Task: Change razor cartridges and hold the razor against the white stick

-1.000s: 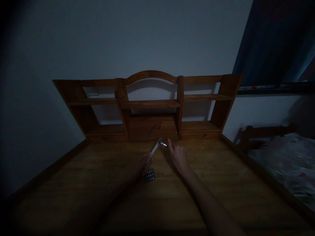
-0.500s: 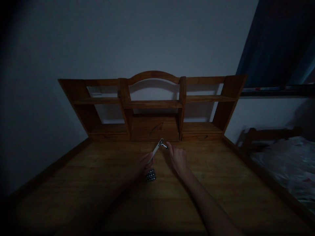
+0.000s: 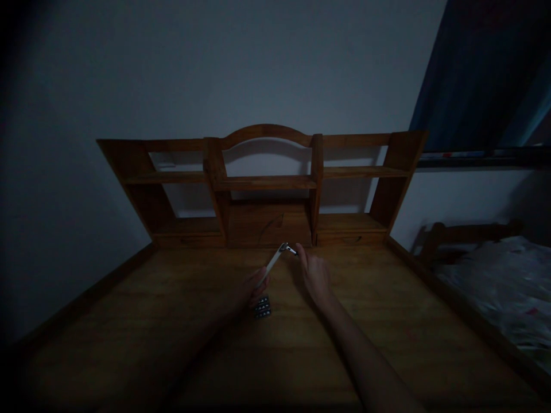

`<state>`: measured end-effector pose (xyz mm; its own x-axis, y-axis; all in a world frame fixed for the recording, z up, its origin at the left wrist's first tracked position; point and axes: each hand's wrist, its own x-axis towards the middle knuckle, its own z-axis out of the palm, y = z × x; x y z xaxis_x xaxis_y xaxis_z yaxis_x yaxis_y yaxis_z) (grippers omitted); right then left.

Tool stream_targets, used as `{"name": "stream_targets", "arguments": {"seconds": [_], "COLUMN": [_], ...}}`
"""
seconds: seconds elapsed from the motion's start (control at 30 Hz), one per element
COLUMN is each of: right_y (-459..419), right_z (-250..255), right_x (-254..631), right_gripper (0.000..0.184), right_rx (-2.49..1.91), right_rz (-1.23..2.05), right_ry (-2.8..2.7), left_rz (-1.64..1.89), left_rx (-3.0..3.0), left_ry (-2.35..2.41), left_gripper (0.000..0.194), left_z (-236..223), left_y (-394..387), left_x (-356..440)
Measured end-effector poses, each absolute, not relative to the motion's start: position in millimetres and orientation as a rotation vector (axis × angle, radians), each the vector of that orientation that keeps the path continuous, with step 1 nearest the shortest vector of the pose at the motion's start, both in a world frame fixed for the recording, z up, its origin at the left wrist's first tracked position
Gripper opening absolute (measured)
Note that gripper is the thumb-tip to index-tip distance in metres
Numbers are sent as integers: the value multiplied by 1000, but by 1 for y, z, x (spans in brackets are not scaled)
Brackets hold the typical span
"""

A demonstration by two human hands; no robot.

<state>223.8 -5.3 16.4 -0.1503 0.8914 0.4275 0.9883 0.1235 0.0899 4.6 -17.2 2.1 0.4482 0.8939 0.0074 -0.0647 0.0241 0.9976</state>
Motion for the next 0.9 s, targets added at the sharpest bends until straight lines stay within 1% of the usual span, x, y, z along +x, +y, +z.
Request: {"name": "stream_targets", "arguments": {"seconds": [0.2,0.4,0.53,0.8,0.9], "right_y": [-2,-5,-6,-5,-4], "right_z": [11,15,17,12,10], "right_x": [229,227,224,222,223], "right_gripper": [58,55,51,57,57], "right_rx": [-1786,-1748,-1814,-1835,-1795], "right_rz": [-512,-485,-476,-601,-521], "right_ry": [-2118,-2097,-2036,-2101,-2087], "left_rz": [861,869,881,886,877], "left_rx": [1332,1342,1348,1327,1332], "left_ry": [822,818,802,804,810], "left_gripper": [51,49,47,46,47], "left_z": [-3,-3,-4,-2,-3], "left_y": [-15,-15,-15,-17,-16], "left_x": [3,4,4,5,5]}}
